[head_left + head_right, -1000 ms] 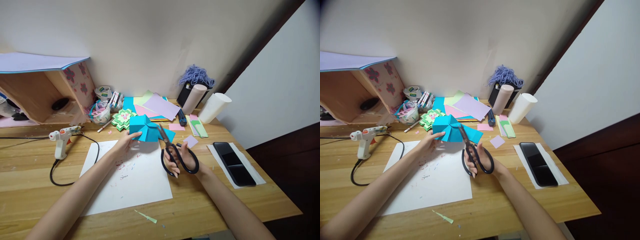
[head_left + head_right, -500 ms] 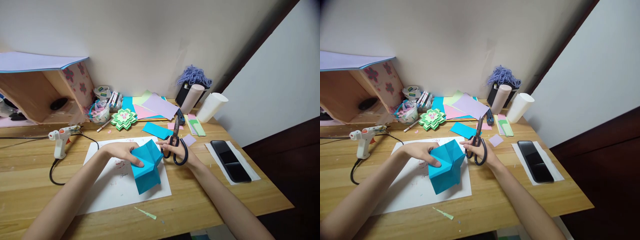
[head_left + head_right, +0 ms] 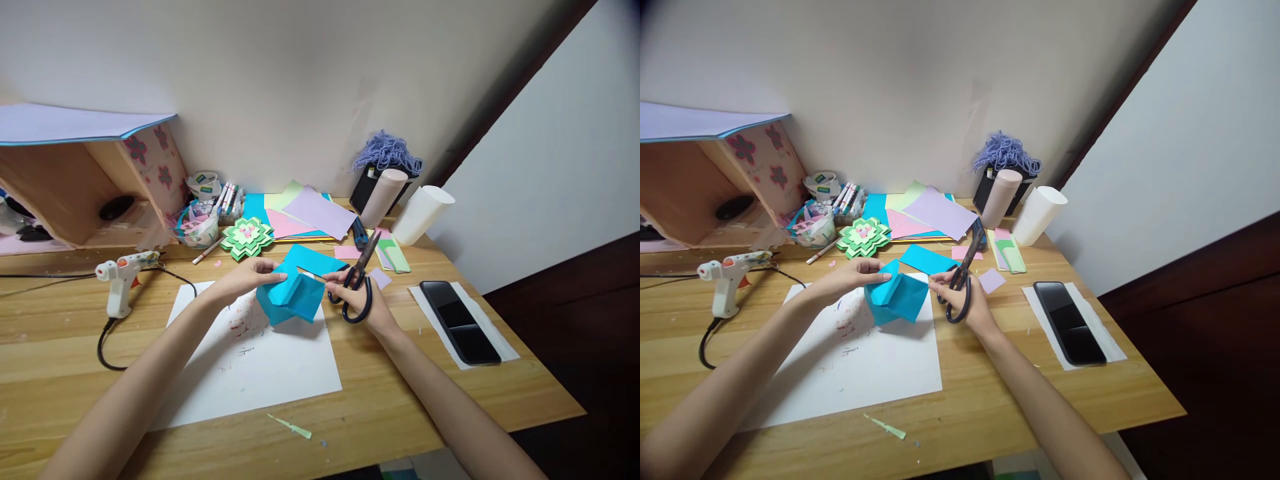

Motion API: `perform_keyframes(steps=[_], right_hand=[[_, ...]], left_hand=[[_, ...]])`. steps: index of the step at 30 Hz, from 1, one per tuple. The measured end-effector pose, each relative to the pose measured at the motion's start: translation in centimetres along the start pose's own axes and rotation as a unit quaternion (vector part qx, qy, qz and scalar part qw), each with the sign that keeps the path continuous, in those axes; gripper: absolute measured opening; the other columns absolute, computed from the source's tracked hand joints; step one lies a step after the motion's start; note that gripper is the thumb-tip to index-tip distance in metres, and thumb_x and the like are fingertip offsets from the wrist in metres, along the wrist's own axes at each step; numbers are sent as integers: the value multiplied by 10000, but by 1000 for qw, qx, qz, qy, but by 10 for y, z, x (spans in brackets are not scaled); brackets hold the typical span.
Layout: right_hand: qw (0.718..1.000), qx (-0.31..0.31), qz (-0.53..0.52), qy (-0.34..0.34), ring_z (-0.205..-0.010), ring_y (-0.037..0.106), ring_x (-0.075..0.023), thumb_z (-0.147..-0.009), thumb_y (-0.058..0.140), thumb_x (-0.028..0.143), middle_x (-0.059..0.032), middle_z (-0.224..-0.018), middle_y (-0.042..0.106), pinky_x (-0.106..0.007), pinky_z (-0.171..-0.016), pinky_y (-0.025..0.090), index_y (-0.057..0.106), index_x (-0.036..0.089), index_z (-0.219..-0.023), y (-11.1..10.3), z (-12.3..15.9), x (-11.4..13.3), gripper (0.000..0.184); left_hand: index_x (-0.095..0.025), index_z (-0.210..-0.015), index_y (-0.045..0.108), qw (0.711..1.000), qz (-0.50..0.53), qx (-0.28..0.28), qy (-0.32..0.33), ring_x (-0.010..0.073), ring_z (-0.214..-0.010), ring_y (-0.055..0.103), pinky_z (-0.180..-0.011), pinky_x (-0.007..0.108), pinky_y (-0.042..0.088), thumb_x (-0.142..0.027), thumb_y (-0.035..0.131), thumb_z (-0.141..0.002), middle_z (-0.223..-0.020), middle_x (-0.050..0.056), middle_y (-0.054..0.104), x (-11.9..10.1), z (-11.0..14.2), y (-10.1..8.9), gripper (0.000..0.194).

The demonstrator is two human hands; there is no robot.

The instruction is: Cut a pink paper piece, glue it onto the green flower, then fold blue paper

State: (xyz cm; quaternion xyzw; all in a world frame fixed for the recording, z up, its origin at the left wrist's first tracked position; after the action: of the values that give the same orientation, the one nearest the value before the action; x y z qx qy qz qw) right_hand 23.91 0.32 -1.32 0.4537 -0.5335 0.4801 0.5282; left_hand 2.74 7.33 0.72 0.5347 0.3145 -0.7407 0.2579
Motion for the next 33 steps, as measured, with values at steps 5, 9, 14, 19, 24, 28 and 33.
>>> perform_keyframes(steps=[5, 9, 14, 19, 24, 28, 33], right_hand=[[991, 116, -69, -11, -835, 626, -197, -617, 730, 296, -61, -867, 676, -338, -747, 481, 506, 172, -686, 6, 3, -3, 265], [986, 155, -60, -2, -677, 598, -140, -600, 743, 250, -17, -749, 639, -262, -602, 466, 517, 165, -671, 14, 10, -9, 252], [986, 133, -96, -19, -526, 526, -94, -614, 734, 252, 30, -654, 579, -237, -504, 421, 468, 175, -657, 16, 9, -8, 280], [986, -5, -166, -16, -600, 539, -98, -563, 763, 236, 44, -633, 557, -225, -558, 429, 462, 179, -655, 7, 1, -7, 320], [942, -144, -295, 70, -537, 499, -68, -452, 798, 207, 63, -584, 510, -184, -484, 401, 474, 167, -603, -1, -5, -16, 360], [919, -134, -359, 88, -564, 521, -64, -487, 771, 156, 61, -607, 536, -169, -514, 431, 493, 164, -612, 5, -2, -17, 305], [916, -72, -383, 90, -598, 546, -64, -510, 758, 115, 60, -626, 554, -165, -572, 470, 507, 158, -622, 19, 4, -18, 278]], left_hand=[[-145, -653, 537, 991, -130, 6, 38, 84, -540, 400, -470, 199, 287, -389, 565, -734, -603, -31, 466, -24, 13, 19, 258], [-148, -716, 578, 980, -188, -9, 72, 95, -586, 438, -509, 208, 327, -338, 525, -764, -655, -16, 523, -32, 18, 32, 203], [-175, -926, 609, 973, -185, -75, 113, 164, -802, 559, -688, 276, 439, -318, 516, -785, -890, 47, 628, -32, 17, 30, 222], [-186, -1101, 523, 892, -244, -294, 240, 188, -969, 534, -830, 328, 426, -335, 573, -772, -1080, 91, 567, -55, 39, 31, 365], [-188, -752, 613, 938, -199, -189, 210, 145, -712, 559, -630, 249, 425, -339, 462, -842, -748, 30, 622, -58, 58, 74, 231], [-182, -836, 636, 999, -50, -13, 14, 173, -744, 597, -625, 264, 449, -480, 451, -814, -837, 47, 665, -24, 43, 110, 352], [-142, -899, 569, 978, 31, -205, 15, 190, -768, 583, -655, 288, 446, -485, 549, -742, -853, 79, 642, 0, 23, 99, 378]])
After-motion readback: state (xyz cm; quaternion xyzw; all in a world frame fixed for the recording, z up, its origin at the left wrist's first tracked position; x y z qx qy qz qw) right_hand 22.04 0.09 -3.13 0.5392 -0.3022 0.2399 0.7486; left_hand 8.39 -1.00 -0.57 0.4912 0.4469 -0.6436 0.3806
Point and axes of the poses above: each hand's wrist, its own z-axis away from the middle knuckle, its own y-axis out of the palm, x = y × z, the point moved 3 cm from there along -z, towards the middle knuckle
